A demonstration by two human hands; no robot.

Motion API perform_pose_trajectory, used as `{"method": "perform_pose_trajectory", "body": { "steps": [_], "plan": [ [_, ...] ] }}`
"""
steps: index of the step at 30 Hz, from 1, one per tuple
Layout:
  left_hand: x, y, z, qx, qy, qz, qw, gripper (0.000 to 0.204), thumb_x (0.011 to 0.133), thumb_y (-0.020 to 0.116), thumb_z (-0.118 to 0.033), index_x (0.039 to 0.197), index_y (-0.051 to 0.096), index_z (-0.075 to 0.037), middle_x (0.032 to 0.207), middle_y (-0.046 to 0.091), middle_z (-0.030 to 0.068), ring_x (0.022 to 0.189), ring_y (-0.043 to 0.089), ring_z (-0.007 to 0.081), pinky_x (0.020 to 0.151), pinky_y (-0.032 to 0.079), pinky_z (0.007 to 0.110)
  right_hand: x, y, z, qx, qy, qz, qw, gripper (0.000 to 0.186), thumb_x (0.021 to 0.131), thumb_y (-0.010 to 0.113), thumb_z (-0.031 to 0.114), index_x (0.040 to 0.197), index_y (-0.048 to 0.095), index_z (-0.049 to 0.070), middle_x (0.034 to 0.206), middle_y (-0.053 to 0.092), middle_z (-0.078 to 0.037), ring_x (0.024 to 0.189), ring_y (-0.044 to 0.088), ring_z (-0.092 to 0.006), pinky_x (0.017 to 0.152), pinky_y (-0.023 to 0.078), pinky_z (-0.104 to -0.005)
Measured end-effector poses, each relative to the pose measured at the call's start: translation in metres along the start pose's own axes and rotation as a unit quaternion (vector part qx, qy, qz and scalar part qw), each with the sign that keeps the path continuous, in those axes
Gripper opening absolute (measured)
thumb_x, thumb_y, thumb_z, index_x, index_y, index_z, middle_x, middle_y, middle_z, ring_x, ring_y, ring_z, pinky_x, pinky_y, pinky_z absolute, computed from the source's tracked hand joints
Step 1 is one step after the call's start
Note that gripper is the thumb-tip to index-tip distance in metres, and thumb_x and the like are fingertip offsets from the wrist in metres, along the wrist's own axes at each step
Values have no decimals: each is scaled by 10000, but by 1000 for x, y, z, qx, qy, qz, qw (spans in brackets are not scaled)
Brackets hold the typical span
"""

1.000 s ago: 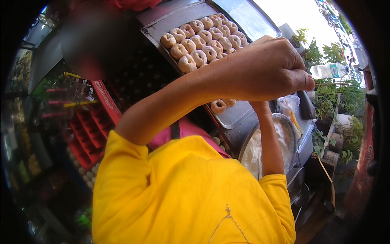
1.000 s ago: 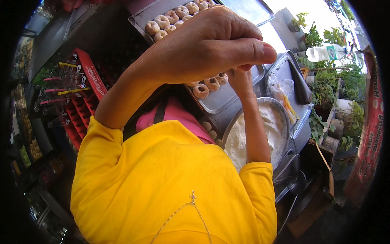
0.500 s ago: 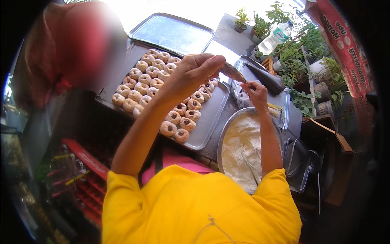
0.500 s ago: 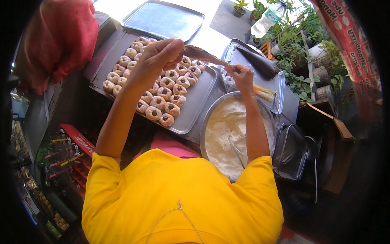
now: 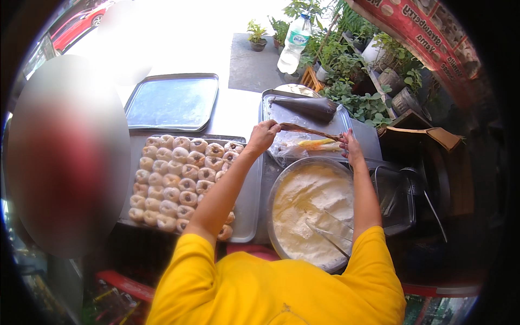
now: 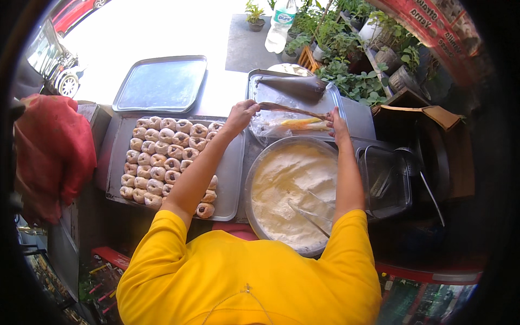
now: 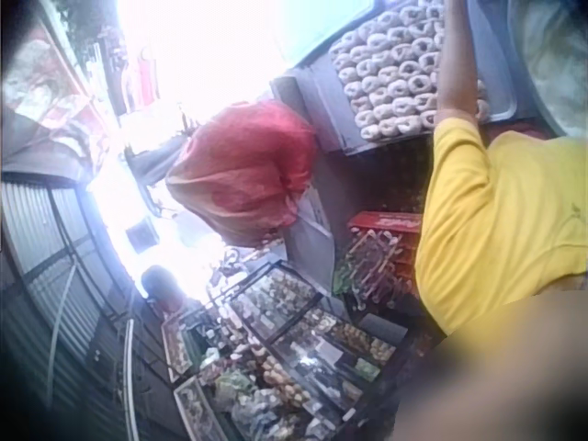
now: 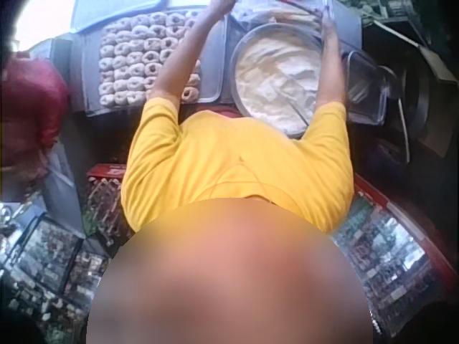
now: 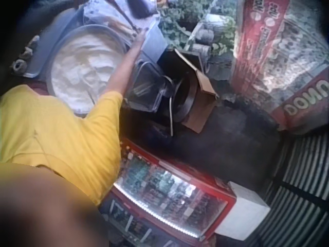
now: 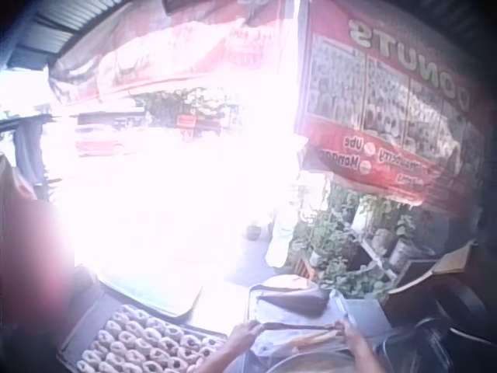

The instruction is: The person coats small dough balls in a white batter using tongs, places them on a tray, and then uses a piping bag to fill the center of each coated ball with a dark filling. The person also transfers sesame-coated dough balls from a tray into a deep fryer.

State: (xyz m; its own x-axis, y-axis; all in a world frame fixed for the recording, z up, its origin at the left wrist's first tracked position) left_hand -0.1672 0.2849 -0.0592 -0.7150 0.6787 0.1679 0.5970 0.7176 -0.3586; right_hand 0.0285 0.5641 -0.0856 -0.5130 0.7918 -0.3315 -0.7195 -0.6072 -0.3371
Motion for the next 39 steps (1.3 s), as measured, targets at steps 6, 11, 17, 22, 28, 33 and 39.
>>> {"method": "perform_pose_trajectory", "body": {
  "steps": [6,11,17,22,28,33,39],
  "plan": [
    [18,20,25,21,-49,7,999,296,804,513,-276,836,645,-13,759,616,161,739,589,275,695,444,364,-11,-9,-2,73,22,-54,996,629,848,378,597,1241,460,113,916,580,22,718,486,-79,616,369,-270],
    [25,49,7,-62,-40,91,993,302,804,519,-256,831,636,21,666,597,115,643,570,207,627,445,323,-37,41,41,118,-53,64,990,560,897,366,504,1267,430,89,1008,597,-33,820,522,-90,681,382,-263],
    [43,71,-5,-70,-31,58,995,294,802,530,-252,872,649,7,687,612,117,646,572,181,627,448,318,-78,111,65,6,-178,103,979,559,916,357,466,1299,395,61,1127,574,-81,1040,523,-130,754,396,-260],
    [59,67,16,-116,-62,75,988,296,807,513,-241,871,649,13,727,638,140,702,612,204,669,459,308,-81,86,54,0,-147,75,986,512,904,446,396,1274,429,43,1059,605,-75,953,559,-124,750,416,-239],
    [60,58,26,276,132,152,940,303,821,502,-241,1088,585,-124,1165,533,128,962,562,338,830,429,430,-127,-1,44,-144,-199,15,969,409,867,558,226,1208,495,9,1025,615,-86,961,563,-125,840,436,-255],
    [40,25,10,240,184,49,952,424,802,555,-163,1215,493,-90,1242,477,170,1119,482,326,939,388,382,-255,-108,26,-1,-220,-118,968,342,869,546,185,1170,537,25,1019,616,-89,879,571,-99,782,450,-233],
    [-11,-26,-12,113,54,41,991,393,839,539,-166,1213,502,-52,1190,530,135,1009,553,225,870,417,319,-375,-168,-80,84,-105,-270,953,302,868,539,148,1146,558,32,1014,619,-85,873,570,-102,779,449,-229]
  ]
}}
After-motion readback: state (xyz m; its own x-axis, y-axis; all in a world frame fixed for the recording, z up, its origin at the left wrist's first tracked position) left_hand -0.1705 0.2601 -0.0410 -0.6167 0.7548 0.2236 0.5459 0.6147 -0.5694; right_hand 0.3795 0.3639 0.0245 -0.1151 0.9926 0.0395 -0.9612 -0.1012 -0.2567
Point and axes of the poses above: each hand's wrist, its own x-axis towards the middle knuckle, its own y-axis out of the palm, z = x × y, the point moved 3 cm from there along x, towards the middle knuckle
